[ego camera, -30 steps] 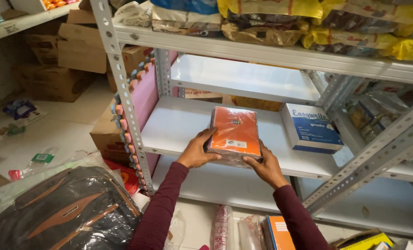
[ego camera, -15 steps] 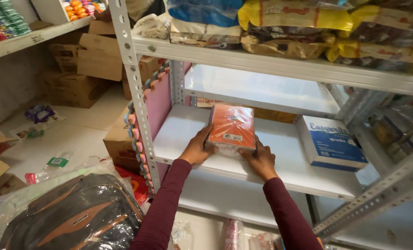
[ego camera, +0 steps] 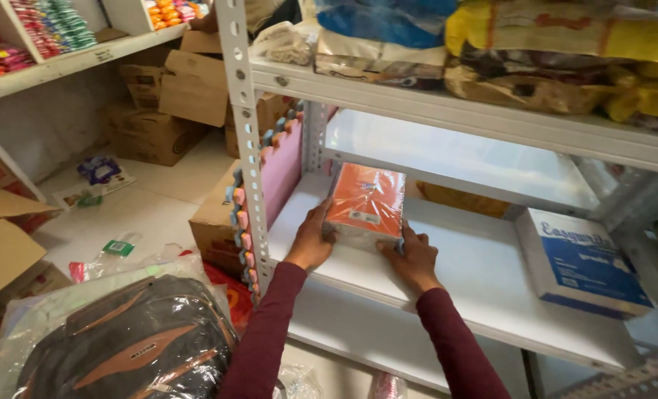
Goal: The person organizes stationery items on a metal shelf. They place a blue box of notebooks on the shelf, followed by several stacks of orange notebooks. They then unwrap a blue notebook and a brown notebook, placing them on the shelf. Finally, they unwrap a purple notebook and place it on the shelf next to the others.
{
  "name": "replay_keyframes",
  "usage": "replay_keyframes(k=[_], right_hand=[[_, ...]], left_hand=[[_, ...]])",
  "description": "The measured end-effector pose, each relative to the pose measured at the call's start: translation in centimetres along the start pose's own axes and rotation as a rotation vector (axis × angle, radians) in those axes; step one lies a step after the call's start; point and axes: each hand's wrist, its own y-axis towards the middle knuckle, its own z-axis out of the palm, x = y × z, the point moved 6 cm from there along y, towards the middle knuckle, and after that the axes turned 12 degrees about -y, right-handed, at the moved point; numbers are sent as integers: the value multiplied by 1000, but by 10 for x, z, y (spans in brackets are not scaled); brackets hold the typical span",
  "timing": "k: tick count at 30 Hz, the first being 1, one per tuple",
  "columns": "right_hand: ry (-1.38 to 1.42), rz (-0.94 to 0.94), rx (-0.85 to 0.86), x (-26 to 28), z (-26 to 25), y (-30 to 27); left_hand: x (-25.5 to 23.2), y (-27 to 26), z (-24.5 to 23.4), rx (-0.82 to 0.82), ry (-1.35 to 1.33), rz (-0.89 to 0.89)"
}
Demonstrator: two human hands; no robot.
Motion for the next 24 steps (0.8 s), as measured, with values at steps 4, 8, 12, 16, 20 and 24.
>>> replay_keyframes(k=[4,8,12,16,20,24], right_hand=[[8,-66,-11,24,11,8],[0,-90,48,43,17,12],[15,-87,118,65,18,13],[1,-71,198,76,27,17],[-12,-153,93,74,45,25],[1,-199,16,76,43,24]], left_hand=[[11,-7,-17,-98,21,28],[18,-11,-25,-332,102,156],[14,-12,-33,-526,170,168],[9,-7,-39,-589,178,107],[17,1,-43,-638,210,92],[26,4,-45,-653,252,85]])
